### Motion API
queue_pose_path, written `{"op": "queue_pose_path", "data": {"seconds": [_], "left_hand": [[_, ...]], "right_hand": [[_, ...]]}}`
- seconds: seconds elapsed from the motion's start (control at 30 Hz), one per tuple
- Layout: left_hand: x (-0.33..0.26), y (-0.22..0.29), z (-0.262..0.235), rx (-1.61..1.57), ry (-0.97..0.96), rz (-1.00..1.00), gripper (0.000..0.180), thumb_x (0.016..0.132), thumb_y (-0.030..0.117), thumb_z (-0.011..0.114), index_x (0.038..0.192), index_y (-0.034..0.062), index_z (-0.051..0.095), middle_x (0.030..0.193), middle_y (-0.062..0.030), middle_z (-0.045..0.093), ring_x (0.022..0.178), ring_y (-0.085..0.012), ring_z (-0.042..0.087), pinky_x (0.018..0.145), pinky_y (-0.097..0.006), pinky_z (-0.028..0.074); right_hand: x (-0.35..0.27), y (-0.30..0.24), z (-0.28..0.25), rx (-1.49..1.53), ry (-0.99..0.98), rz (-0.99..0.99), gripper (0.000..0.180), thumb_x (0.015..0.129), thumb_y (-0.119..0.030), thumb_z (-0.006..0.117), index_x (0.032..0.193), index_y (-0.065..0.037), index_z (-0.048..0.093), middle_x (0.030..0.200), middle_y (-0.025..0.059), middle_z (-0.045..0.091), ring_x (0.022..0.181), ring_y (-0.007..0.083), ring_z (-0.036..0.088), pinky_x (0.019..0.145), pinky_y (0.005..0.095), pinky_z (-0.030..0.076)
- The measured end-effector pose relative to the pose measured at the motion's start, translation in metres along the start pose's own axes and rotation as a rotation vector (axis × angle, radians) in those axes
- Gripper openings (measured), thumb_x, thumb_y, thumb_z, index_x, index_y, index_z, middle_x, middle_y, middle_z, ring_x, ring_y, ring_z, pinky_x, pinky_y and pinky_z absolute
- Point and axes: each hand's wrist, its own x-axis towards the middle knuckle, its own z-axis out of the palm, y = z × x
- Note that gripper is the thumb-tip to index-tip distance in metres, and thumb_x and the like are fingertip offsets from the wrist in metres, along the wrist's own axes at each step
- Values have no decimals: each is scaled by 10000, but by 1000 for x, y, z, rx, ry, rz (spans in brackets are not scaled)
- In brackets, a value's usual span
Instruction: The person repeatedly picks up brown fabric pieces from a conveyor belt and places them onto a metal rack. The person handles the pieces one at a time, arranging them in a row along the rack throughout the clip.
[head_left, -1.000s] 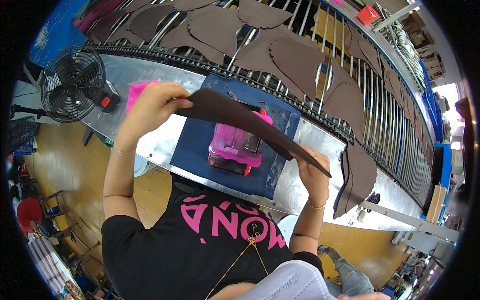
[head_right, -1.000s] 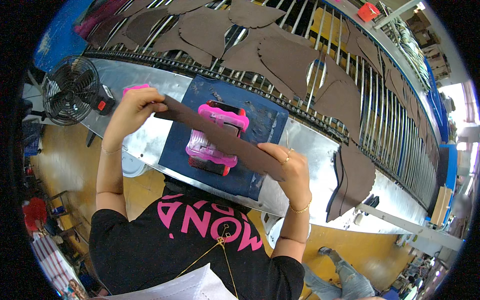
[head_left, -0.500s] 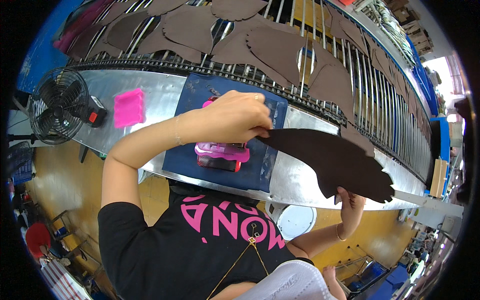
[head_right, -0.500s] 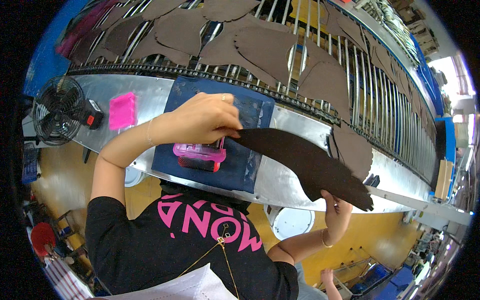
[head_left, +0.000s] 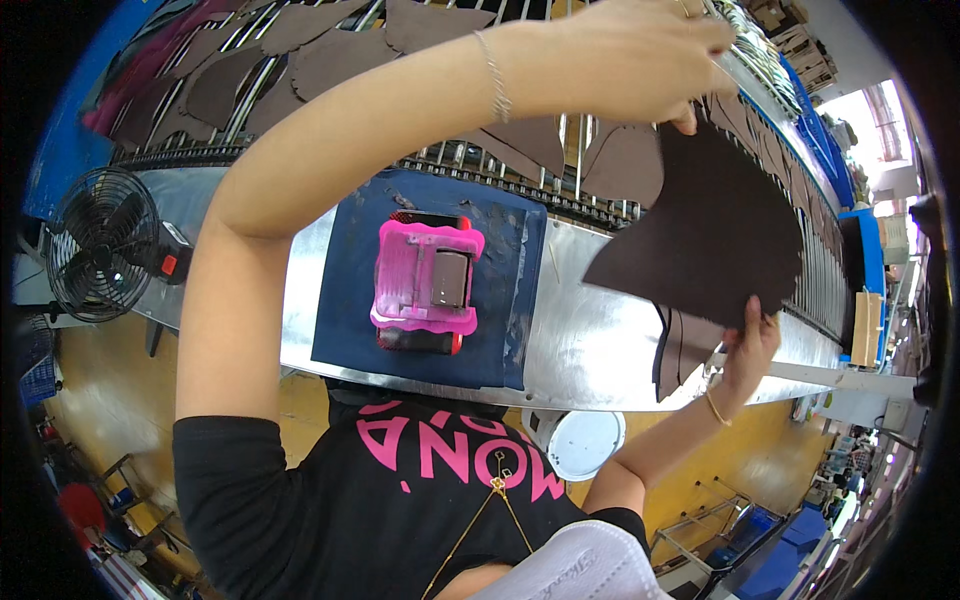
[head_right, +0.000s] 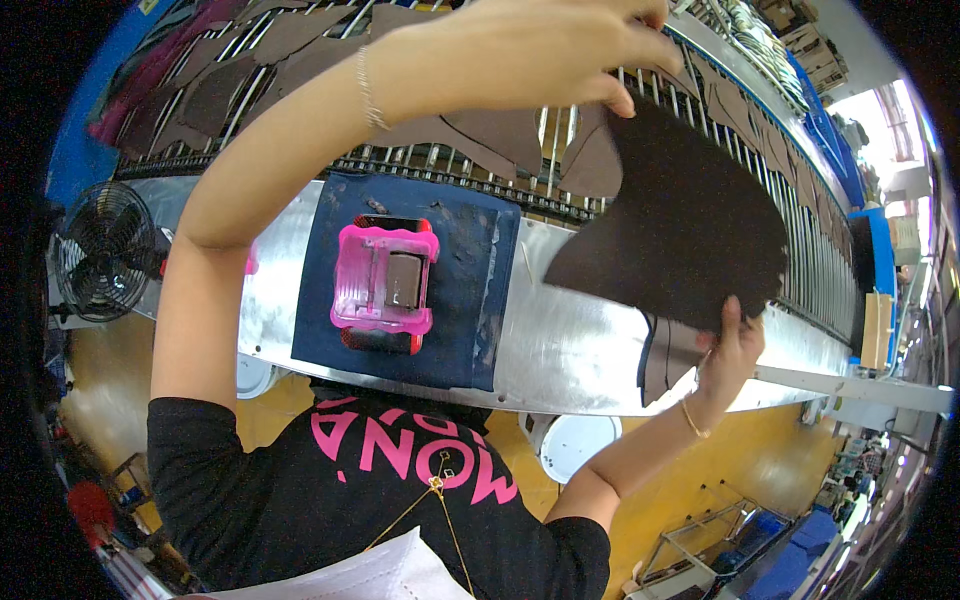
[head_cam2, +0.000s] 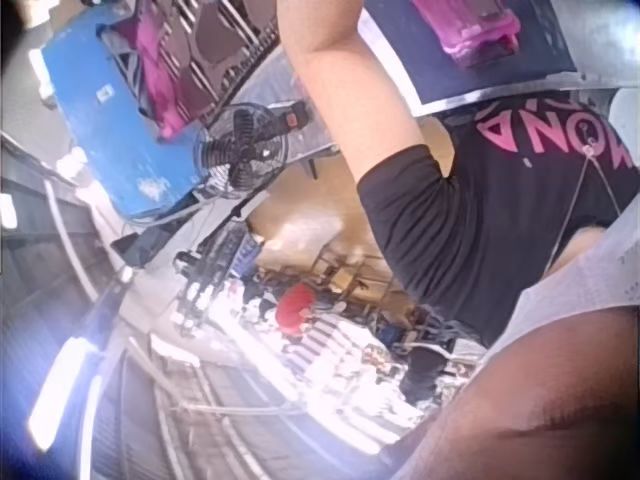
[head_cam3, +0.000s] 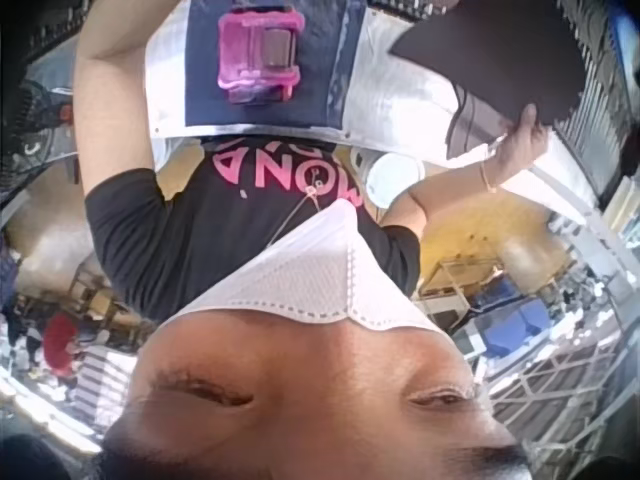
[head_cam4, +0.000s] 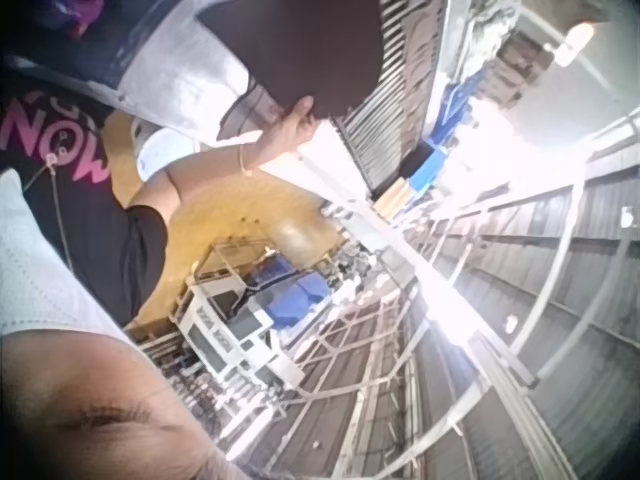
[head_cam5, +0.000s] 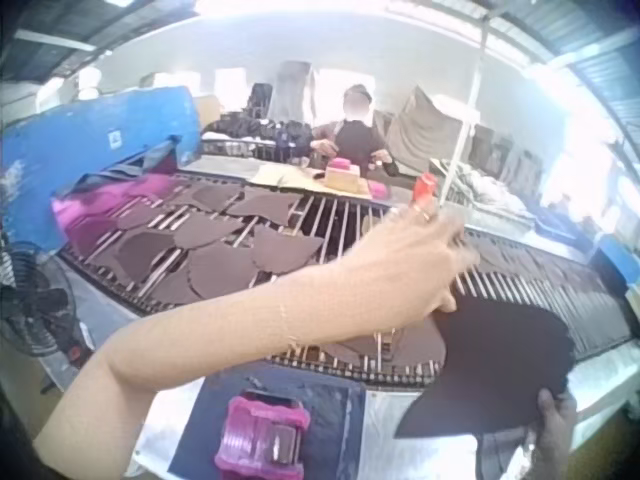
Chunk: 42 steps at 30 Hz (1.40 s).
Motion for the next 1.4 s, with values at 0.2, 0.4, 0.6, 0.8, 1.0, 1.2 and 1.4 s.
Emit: {"op": "queue_pose_path", "data": {"seconds": [0.2,0.4,0.6,0.8,1.0,1.2,1.4], "left_hand": [[-44,-21,-50,-206,114,-208,472,802,277,679,1207,68,558,1211,-174,483,1167,-350,447,1005,-430,359],[-144,-19,-98,-71,-120,-572,527,792,260,710,1273,130,540,1222,-128,493,1141,-305,472,972,-375,383],[-228,-4,-136,-186,-172,-1138,515,800,219,698,1277,110,537,1191,-70,502,947,-175,478,804,-270,404],[-281,3,-141,-167,-150,-1262,553,805,209,693,1317,112,509,1154,-38,530,868,-127,448,733,-240,382],[-273,7,-122,-229,-143,-1236,574,793,147,701,1327,96,498,1156,-41,533,846,-126,448,728,-234,380],[-268,8,-101,-317,-145,-1156,570,789,137,703,1322,88,504,1162,-49,540,858,-118,463,727,-236,382],[-272,13,-87,-433,-146,-1205,577,792,144,708,1327,87,501,1176,-57,541,865,-111,478,726,-231,386]], "right_hand": [[47,86,106,706,40,187,234,856,-25,643,1025,15,487,905,139,635,751,291,691,613,329,610],[143,159,218,1006,28,347,349,882,95,490,1200,72,349,1023,203,545,888,408,654,704,441,631],[199,199,265,960,129,439,346,910,71,443,1235,53,324,1063,211,543,885,411,657,679,424,634],[190,195,261,909,152,467,271,926,-176,581,1087,3,455,828,154,617,687,261,673,568,326,603],[111,120,168,666,219,200,274,903,-323,638,895,-77,516,681,101,638,485,120,568,415,223,447],[39,208,-38,-1115,506,-98,500,814,-399,707,1116,-26,568,887,147,663,861,269,627,752,408,519],[-16,213,-55,-1205,478,607,750,690,-507,769,1246,-62,532,1194,247,538,1087,411,546,913,484,462]]}}
